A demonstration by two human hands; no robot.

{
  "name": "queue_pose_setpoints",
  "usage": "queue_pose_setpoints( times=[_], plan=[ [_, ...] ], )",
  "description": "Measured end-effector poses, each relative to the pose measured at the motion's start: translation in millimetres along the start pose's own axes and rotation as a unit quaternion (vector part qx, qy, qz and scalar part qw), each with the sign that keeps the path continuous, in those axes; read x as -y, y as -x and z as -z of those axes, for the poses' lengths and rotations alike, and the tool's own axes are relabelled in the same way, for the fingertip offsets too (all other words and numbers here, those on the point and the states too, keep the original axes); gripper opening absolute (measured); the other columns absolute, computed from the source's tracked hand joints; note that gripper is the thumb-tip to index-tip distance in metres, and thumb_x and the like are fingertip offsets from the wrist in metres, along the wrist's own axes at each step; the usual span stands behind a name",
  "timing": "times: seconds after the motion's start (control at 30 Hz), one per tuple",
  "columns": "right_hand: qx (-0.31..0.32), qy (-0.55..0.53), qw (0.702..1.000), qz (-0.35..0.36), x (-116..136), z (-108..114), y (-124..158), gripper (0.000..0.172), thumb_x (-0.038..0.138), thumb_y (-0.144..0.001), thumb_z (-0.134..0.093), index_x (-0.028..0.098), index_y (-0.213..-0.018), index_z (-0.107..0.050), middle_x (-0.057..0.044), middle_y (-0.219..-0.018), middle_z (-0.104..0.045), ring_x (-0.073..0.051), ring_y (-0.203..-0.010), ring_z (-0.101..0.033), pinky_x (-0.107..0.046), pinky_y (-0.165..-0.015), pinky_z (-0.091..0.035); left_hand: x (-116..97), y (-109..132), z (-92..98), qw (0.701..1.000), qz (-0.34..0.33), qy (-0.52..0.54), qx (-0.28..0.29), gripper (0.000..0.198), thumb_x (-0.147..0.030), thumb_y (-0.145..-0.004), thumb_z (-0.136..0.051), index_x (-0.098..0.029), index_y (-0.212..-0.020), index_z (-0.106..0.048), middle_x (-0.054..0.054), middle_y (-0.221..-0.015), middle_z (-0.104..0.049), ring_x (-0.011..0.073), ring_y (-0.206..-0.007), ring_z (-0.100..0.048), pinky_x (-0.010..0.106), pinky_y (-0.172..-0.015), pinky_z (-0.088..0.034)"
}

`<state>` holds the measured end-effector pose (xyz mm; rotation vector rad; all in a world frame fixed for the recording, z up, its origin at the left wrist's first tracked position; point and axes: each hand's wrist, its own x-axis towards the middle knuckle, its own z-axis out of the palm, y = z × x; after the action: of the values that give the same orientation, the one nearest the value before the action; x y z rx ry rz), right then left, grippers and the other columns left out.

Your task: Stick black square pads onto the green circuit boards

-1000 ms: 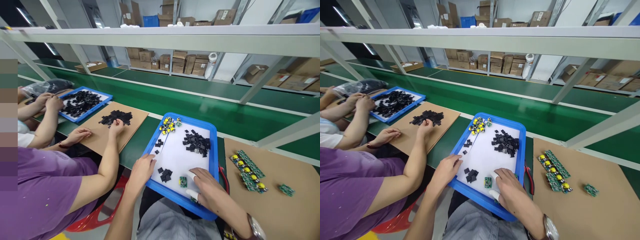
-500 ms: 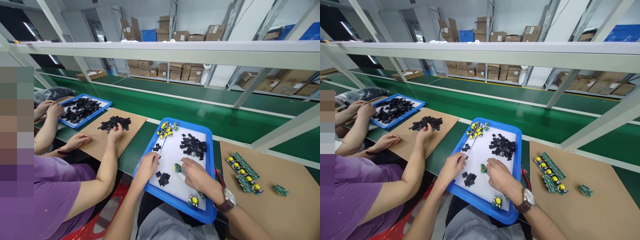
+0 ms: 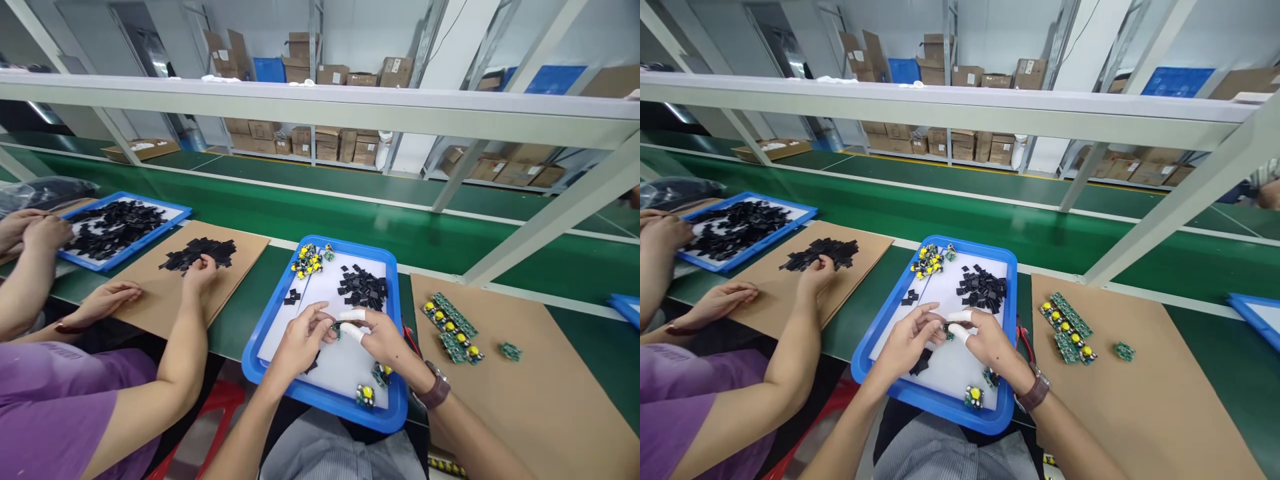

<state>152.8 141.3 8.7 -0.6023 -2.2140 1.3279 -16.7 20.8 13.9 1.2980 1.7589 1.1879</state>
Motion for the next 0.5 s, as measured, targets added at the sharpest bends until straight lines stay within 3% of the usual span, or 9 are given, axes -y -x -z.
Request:
queue_pose_setpoints(
  times=[0.1, 0.23, 0.37, 0.5],
  plan=[
    [-0.044, -0.048, 0.997, -0.034, -11, 5, 3, 0.023, 0.037, -0.093, -0.066, 0.021, -0.105, -0.077, -0.008, -0.102, -0.079, -0.023, -0.091, -0.075, -0.039, -0.087, -0.061, 4, -7, 1.1, 0.997, -0.024, -0.074, 0.012, 0.048, -0.028, -0.089, -0.064, -0.018, -0.135, -0.059, 0.014, -0.129, -0.068, 0.0290, -0.109, -0.069, 0.047, -0.099, -0.054],
    [-0.072, -0.094, 0.992, -0.039, -14, 7, 3, 0.019, 0.036, -0.088, -0.072, 0.021, -0.098, -0.076, -0.007, -0.103, -0.078, -0.022, -0.095, -0.073, -0.038, -0.090, -0.060, 12, -14, -6.7, 0.986, -0.051, -0.146, 0.062, 0.055, -0.009, -0.072, -0.073, -0.020, -0.125, -0.068, 0.012, -0.121, -0.073, 0.0360, -0.121, -0.062, 0.053, -0.108, -0.046],
    [-0.084, -0.130, 0.987, -0.043, -12, 4, 3, 0.017, 0.035, -0.087, -0.073, 0.021, -0.096, -0.075, -0.008, -0.104, -0.078, -0.023, -0.097, -0.074, -0.039, -0.091, -0.060, 10, -10, -10.3, 0.982, -0.057, -0.173, 0.047, 0.055, -0.011, -0.085, -0.063, -0.020, -0.138, -0.058, 0.012, -0.127, -0.069, 0.0312, -0.122, -0.062, 0.048, -0.108, -0.047],
    [-0.099, -0.145, 0.983, -0.054, -14, -4, 6, 0.023, 0.037, -0.087, -0.072, 0.023, -0.105, -0.075, -0.007, -0.101, -0.078, -0.024, -0.096, -0.075, -0.042, -0.092, -0.061, 2, 5, -3.8, 0.991, -0.048, -0.123, -0.029, 0.058, -0.020, -0.089, -0.065, -0.026, -0.145, -0.050, 0.007, -0.126, -0.068, 0.0235, -0.106, -0.068, 0.041, -0.102, -0.053]
  ],
)
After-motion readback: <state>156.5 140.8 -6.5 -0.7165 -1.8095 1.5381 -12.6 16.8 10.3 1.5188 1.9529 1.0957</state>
